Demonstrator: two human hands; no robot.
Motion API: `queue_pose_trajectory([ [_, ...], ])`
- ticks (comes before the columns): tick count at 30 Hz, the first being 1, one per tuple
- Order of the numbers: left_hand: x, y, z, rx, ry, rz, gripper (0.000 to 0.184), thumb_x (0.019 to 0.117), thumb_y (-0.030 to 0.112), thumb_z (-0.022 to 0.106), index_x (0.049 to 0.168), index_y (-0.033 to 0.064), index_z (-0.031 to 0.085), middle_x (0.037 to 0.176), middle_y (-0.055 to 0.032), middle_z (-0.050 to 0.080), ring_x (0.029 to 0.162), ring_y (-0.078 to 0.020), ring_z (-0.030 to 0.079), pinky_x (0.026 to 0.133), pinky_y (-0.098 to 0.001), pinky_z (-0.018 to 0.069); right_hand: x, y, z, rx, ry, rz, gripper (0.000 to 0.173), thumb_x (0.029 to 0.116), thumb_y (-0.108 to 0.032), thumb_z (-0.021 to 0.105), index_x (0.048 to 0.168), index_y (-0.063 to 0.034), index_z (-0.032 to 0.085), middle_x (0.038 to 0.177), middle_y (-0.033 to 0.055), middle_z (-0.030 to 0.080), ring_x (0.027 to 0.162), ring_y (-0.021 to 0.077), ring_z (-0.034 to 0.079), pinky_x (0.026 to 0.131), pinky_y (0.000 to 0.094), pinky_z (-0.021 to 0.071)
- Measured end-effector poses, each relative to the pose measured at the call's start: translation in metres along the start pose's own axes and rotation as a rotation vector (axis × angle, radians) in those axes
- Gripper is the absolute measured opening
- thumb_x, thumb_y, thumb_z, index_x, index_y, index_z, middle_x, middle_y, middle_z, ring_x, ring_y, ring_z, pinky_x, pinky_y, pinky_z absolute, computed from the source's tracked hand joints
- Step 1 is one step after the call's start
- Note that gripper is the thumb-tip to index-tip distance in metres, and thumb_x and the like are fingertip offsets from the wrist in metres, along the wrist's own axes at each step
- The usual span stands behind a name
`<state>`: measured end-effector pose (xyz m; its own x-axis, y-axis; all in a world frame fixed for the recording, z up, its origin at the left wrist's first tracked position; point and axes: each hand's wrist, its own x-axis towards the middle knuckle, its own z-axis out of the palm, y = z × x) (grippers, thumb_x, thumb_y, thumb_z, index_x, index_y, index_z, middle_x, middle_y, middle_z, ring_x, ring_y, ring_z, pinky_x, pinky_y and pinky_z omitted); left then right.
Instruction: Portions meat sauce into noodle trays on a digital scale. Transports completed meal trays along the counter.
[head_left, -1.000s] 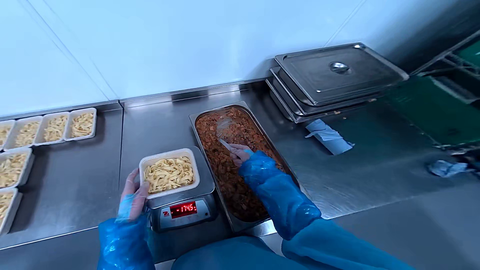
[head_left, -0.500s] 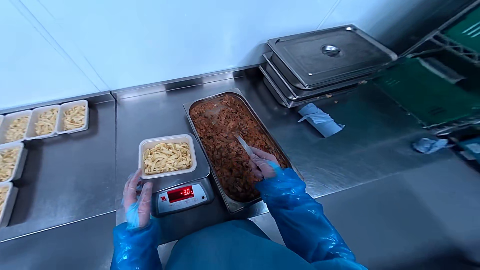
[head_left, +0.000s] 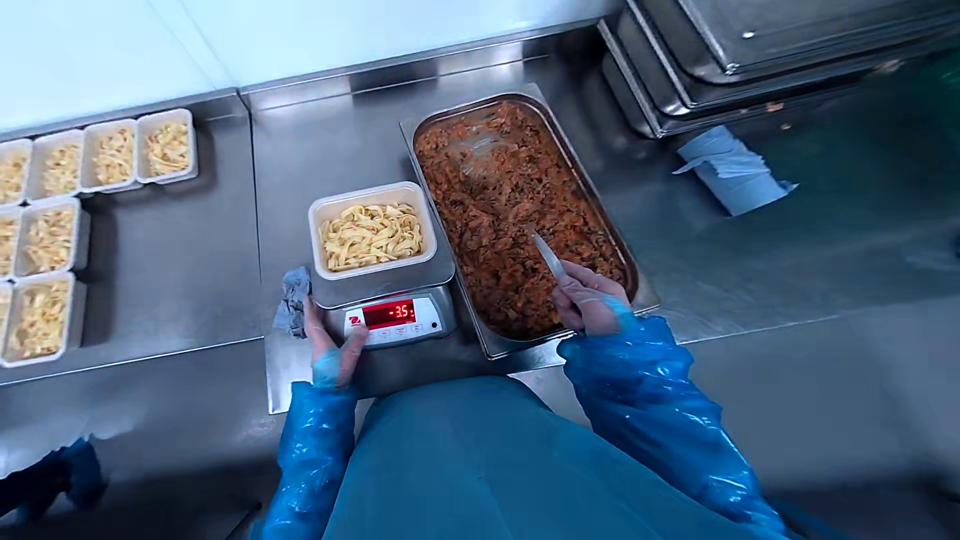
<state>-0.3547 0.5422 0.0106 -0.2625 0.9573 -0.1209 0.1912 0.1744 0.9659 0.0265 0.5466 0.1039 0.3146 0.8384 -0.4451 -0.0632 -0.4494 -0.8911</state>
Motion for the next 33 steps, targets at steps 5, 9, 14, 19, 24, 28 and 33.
queue_pose_trajectory([
  [5,0.004,-0.016,0.004,0.04,0.027,0.024,0.134,0.0653,0.019,0.089,0.165,0.0211,-0.001,0.163,-0.0122,0.034,0.145,-0.022,0.042,0.115,-0.0429,0.0429,0.005,0.005,0.01,0.059,-0.014,0.033,0.037,0.1101,-0.012,0.038,0.144,-0.0085,0.05,0.062,-0.005,0.05,0.039,-0.0004,0.036,0.035,0.0144,0.031],
  [9,0.006,-0.018,0.0,-0.017,-0.019,0.037,0.139,0.0628,0.017,0.091,0.165,0.0237,-0.003,0.165,-0.0107,0.031,0.146,-0.0205,0.041,0.115,-0.041,0.0437,0.007,0.01,0.025,0.111,-0.045,0.089,0.032,0.1102,-0.011,0.036,0.137,-0.0055,0.053,0.062,-0.0046,0.05,0.039,-0.001,0.037,0.035,0.0136,0.0317],
  [14,0.009,-0.013,0.001,0.027,-0.022,0.021,0.14,0.0586,0.019,0.091,0.165,0.0239,0.001,0.164,-0.0096,0.032,0.145,-0.0196,0.041,0.115,-0.0407,0.043,0.003,0.011,0.029,0.083,-0.051,0.122,0.026,0.1102,-0.01,0.036,0.129,-0.005,0.053,0.066,-0.0019,0.054,0.044,0.0024,0.046,0.039,0.016,0.0403],
  [19,0.002,-0.025,0.003,0.068,0.027,0.101,0.13,0.0642,0.027,0.091,0.165,0.0171,0.009,0.165,-0.009,0.032,0.147,-0.0177,0.039,0.118,-0.0374,0.0388,0.001,0.013,0.03,-0.023,0.015,0.029,0.025,0.1095,-0.009,0.038,0.127,-0.0048,0.056,0.062,-0.0049,0.05,0.041,0.0002,0.039,0.037,0.0146,0.0329],
  [24,-0.006,-0.022,0.005,-0.024,0.044,-0.011,0.123,0.0655,0.021,0.092,0.164,0.0177,0.017,0.161,-0.0091,0.038,0.142,-0.019,0.046,0.113,-0.0389,0.0454,0.005,0.032,0.017,-0.45,0.068,-0.06,0.035,0.1092,-0.02,0.042,0.14,-0.0058,0.052,0.071,0.0056,0.056,0.054,0.0153,0.049,0.052,0.0351,0.0442],
  [28,-0.007,-0.021,0.003,0.017,0.045,0.004,0.12,0.0671,0.024,0.092,0.163,0.0172,0.02,0.162,-0.0089,0.038,0.144,-0.0186,0.043,0.116,-0.0388,0.0427,0.005,0.023,0.011,-0.436,0.1,-0.057,0.033,0.1096,-0.018,0.042,0.138,-0.0042,0.053,0.072,0.0049,0.056,0.054,0.0133,0.049,0.051,0.0322,0.0431],
  [33,-0.008,-0.003,0.001,0.138,-0.042,-0.036,0.108,0.0795,0.039,0.08,0.163,0.0067,0.02,0.163,-0.0194,0.033,0.148,-0.0252,0.038,0.121,-0.0418,0.0353,0.009,0.021,-0.004,-0.632,0.143,-0.133,0.036,0.1085,-0.02,0.046,0.139,-0.0054,0.058,0.083,0.0171,0.067,0.072,0.0315,0.065,0.071,0.0542,0.0551],
])
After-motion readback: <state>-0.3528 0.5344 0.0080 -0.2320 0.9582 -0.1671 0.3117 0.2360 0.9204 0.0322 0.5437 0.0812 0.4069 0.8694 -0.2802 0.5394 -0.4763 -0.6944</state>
